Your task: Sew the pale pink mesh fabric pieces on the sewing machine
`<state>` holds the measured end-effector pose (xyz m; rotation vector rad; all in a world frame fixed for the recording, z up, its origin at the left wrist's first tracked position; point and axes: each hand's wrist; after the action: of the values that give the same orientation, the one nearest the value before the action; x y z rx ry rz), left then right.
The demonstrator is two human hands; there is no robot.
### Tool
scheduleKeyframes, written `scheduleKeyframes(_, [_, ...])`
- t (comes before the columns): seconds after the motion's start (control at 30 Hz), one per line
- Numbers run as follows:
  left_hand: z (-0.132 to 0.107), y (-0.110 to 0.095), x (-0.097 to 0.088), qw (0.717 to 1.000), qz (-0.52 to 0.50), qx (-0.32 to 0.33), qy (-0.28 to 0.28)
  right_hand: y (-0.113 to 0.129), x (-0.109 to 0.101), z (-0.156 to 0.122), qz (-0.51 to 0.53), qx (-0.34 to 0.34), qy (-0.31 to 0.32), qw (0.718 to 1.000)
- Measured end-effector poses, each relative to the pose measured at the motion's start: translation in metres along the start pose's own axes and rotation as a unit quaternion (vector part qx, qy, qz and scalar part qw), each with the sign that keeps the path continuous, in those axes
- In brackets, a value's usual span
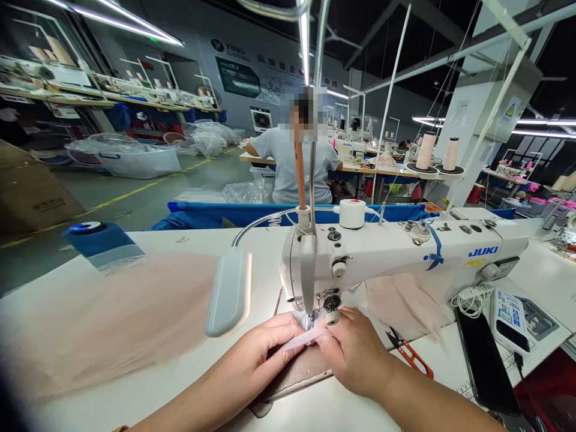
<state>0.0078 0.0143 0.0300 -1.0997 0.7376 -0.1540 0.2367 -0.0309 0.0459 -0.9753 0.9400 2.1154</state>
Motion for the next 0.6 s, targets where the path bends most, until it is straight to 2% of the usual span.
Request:
scheduleKeyframes(0.1, [-0.001, 0.003, 0.002, 0.999, 0.001, -0.033, 0.004, 0.0, 0.0, 0.0, 0.004, -0.004, -0.004, 1.0])
scheduleKeyframes(0.17, [-0.003, 0.002, 0.003, 0.999, 0.016, -0.028, 0.0, -0.002, 0.002, -0.002, -0.011, -0.016, -0.012, 1.0])
scheduleKeyframes(0.23, [-0.006, 0.0, 0.004, 0.999, 0.047, 0.017, -0.004, -0.005, 0.002, -0.005, -0.027, -0.056, 0.004, 0.998])
scheduleKeyframes(0.37, [-0.018, -0.009, 0.004, 0.978, 0.131, 0.16, 0.01, -0.003, -0.004, -0.013, -0.057, -0.159, 0.069, 0.983])
scheduleKeyframes(0.43, [-0.024, -0.016, 0.002, 0.966, 0.172, 0.193, 0.019, -0.001, -0.01, -0.017, -0.075, -0.16, 0.077, 0.981])
scheduleKeyframes(0.6, [-0.028, -0.02, -0.001, 0.95, 0.224, 0.214, 0.031, 0.002, -0.015, -0.02, -0.097, -0.146, 0.091, 0.98])
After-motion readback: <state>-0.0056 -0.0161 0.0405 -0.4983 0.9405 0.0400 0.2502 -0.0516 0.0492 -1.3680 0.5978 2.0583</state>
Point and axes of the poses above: each hand's wrist, its own z-axis towards the middle knuckle, its own x-axis out of the palm, y = z × x, and after that the axes turned 10 degrees about -z, right-handed
